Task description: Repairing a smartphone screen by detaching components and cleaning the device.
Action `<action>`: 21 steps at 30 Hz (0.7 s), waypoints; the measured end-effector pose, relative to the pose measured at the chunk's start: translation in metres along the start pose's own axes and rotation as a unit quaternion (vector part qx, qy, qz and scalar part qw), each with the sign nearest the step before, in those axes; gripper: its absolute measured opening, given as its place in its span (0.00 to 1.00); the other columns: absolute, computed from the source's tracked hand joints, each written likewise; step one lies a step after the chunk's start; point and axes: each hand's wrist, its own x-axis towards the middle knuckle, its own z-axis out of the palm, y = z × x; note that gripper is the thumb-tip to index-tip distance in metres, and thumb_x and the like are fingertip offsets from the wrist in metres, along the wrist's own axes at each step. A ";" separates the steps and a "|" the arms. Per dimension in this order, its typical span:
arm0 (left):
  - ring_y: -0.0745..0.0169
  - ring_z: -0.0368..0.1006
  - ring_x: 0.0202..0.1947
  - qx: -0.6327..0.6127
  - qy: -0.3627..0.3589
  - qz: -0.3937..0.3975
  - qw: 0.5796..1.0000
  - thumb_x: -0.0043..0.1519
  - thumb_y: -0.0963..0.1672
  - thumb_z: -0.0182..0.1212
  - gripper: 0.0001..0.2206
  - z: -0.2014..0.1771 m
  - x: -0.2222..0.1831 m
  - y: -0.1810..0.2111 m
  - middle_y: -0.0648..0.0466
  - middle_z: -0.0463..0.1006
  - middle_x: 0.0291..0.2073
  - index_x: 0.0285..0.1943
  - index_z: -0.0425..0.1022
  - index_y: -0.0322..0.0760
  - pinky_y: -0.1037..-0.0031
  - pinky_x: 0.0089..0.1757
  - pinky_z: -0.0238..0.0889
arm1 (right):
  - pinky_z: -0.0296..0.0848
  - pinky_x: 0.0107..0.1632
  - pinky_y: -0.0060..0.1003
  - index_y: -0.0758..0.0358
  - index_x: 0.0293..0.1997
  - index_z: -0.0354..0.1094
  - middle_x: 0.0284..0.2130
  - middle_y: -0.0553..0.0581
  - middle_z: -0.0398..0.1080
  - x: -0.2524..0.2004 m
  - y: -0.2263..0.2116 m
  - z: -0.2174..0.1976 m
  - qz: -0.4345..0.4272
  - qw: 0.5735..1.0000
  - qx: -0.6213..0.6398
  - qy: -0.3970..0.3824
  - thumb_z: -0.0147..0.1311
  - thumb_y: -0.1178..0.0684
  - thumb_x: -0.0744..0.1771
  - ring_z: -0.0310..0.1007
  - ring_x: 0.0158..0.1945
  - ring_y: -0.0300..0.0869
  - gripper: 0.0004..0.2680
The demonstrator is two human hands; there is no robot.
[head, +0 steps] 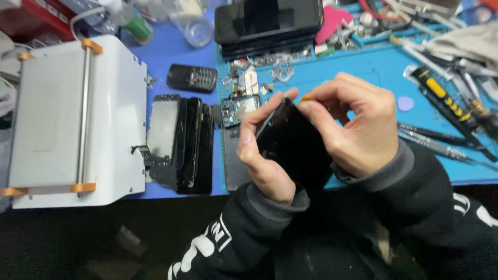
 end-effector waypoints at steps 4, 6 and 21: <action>0.47 0.73 0.59 0.029 0.010 0.036 0.999 0.73 0.52 0.35 0.27 0.004 0.006 0.004 0.34 0.77 0.59 0.60 0.70 0.23 0.59 0.64 0.63 | 0.64 0.31 0.27 0.67 0.37 0.75 0.26 0.51 0.69 0.006 -0.002 0.002 0.001 1.000 0.001 0.008 0.62 0.63 0.66 0.66 0.26 0.33 0.01; 0.49 0.75 0.57 0.093 0.006 0.050 0.994 0.73 0.53 0.34 0.28 0.005 0.005 0.007 0.35 0.79 0.57 0.57 0.72 0.23 0.62 0.62 0.65 | 0.65 0.30 0.26 0.67 0.37 0.75 0.26 0.51 0.69 0.005 -0.003 0.003 0.028 0.999 0.012 0.011 0.62 0.62 0.65 0.67 0.26 0.32 0.01; 0.52 0.75 0.57 0.088 -0.033 0.054 0.994 0.74 0.53 0.35 0.26 0.006 -0.001 0.013 0.38 0.79 0.56 0.58 0.70 0.24 0.64 0.62 0.66 | 0.64 0.32 0.24 0.67 0.40 0.76 0.29 0.50 0.70 0.000 -0.005 -0.002 0.040 0.999 0.016 0.008 0.63 0.61 0.67 0.67 0.28 0.30 0.02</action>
